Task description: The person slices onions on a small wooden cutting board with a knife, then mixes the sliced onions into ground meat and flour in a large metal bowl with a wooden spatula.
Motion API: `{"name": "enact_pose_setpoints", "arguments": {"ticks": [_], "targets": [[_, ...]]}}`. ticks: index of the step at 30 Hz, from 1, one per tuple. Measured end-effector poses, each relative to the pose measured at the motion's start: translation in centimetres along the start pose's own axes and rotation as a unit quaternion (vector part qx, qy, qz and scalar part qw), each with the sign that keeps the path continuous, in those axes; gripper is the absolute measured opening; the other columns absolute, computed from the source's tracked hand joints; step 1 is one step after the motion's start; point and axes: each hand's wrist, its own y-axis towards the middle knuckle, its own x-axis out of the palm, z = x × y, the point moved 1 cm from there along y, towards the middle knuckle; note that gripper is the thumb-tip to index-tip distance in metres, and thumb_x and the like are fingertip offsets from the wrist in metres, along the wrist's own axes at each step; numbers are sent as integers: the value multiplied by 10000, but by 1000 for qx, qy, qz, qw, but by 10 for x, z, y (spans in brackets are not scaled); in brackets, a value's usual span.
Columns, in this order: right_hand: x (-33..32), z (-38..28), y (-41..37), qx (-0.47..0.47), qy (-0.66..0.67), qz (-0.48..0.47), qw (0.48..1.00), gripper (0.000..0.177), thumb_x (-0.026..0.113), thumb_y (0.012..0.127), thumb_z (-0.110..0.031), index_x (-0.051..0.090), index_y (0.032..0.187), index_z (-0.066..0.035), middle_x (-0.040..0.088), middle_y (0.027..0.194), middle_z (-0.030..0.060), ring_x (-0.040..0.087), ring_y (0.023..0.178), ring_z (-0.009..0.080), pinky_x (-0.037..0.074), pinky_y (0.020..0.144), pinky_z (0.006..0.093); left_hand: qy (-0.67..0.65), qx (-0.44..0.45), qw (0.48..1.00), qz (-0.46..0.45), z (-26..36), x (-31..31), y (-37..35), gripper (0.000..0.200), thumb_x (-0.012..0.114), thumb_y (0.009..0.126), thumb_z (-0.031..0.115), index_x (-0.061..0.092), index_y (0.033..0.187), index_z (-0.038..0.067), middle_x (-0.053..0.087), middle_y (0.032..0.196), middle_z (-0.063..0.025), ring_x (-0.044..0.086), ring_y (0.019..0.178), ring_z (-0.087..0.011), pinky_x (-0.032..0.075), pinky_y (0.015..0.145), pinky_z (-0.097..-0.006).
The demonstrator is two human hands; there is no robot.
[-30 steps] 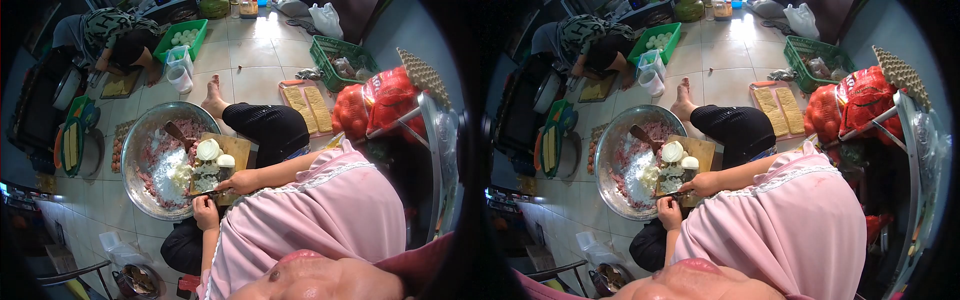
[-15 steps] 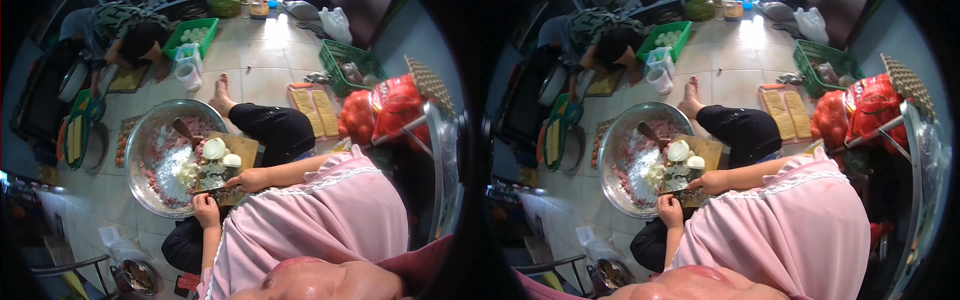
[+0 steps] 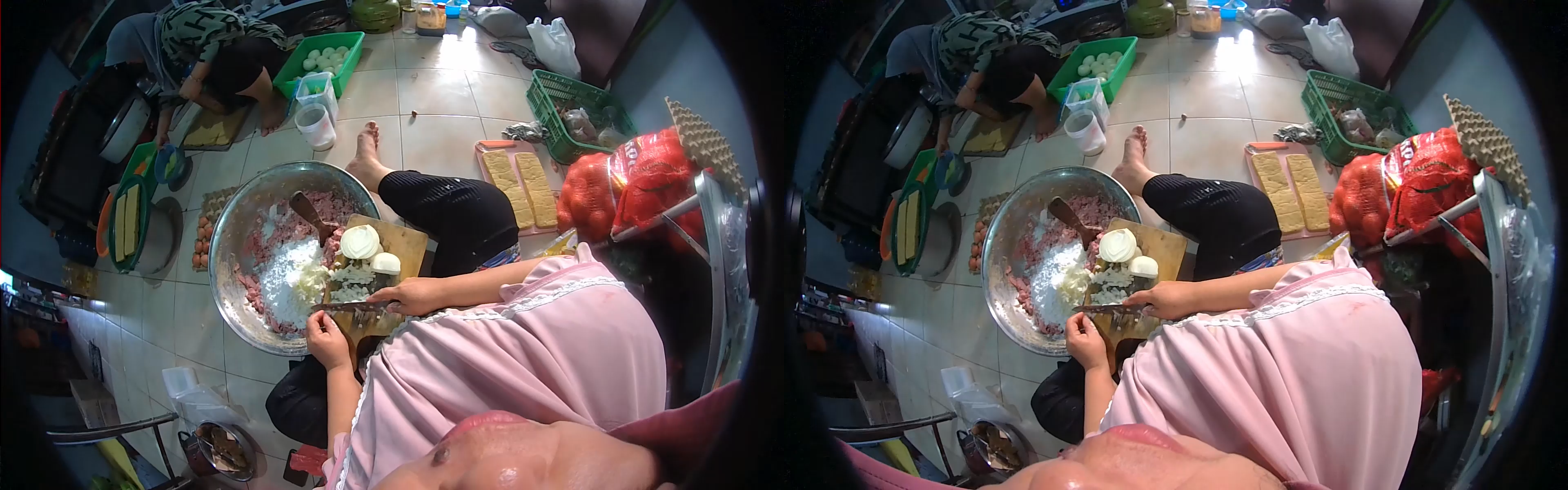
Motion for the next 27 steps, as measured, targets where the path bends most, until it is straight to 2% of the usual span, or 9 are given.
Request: {"name": "enact_pose_setpoints", "arguments": {"ticks": [3,5,8,11,13,17,20,23,27], "targets": [[-5,-8,4,8,6,16,1000,568,584,969,-214,392,1503,-195,626,1254,210,635,1056,413,490,938,491,4,37,999,19,-8,6,1,107,646,878,57,654,979,24,695,942,-150,654,870,-365,520,772,-445],[-9,-14,5,15,17,25,999,603,597,960,-203,362,1515,-185,608,1271,227,626,1073,417,483,942,495,0,32,999,-13,-15,8,-2,168,698,857,101,644,994,20,666,982,-148,633,899,-361,514,797,-441],[-3,-3,12,-8,11,92,996,635,617,930,-181,360,1509,-154,661,1128,250,645,1027,422,487,906,497,21,92,995,-22,-7,6,-5,257,758,827,176,639,1000,27,620,1033,-150,603,957,-367,502,831,-456],[-6,-1,15,8,15,62,998,674,635,934,-208,324,1530,-175,603,1273,223,613,1112,415,480,957,496,58,168,984,-24,12,0,-6,325,797,798,249,639,998,48,578,1077,-153,571,1015,-378,481,868,-480],[-9,-7,13,10,14,61,998,674,638,931,-208,326,1528,-170,603,1274,222,615,1112,411,481,959,495,60,187,979,-51,16,1,-8,342,805,790,282,642,997,65,565,1096,-155,557,1035,-385,468,886,-494],[-12,-11,11,17,15,53,998,673,640,928,-206,332,1525,-165,600,1283,219,616,1115,407,481,964,493,86,160,981,-73,2,8,-3,302,794,794,281,654,947,62,566,1088,-154,555,1036,-380,452,893,-483],[-6,-3,14,-23,7,97,995,667,652,895,-163,364,1496,-124,655,1142,254,648,1011,429,491,894,501,87,120,987,-63,-2,6,7,214,761,821,230,672,901,53,574,1037,-149,563,1000,-371,456,870,-470],[-2,6,18,-33,10,103,994,673,658,888,-159,368,1494,-126,658,1139,251,648,1010,429,489,897,504,90,104,989,-56,-1,4,17,164,737,837,195,678,873,47,583,1000,-145,571,972,-359,457,856,-461],[-6,4,18,-47,11,121,992,681,664,875,-160,374,1491,-130,664,1105,258,650,1002,429,486,888,511,116,124,985,-34,-1,2,25,147,707,836,137,700,941,34,594,1018,-147,576,967,-353,457,849,-466]]}}
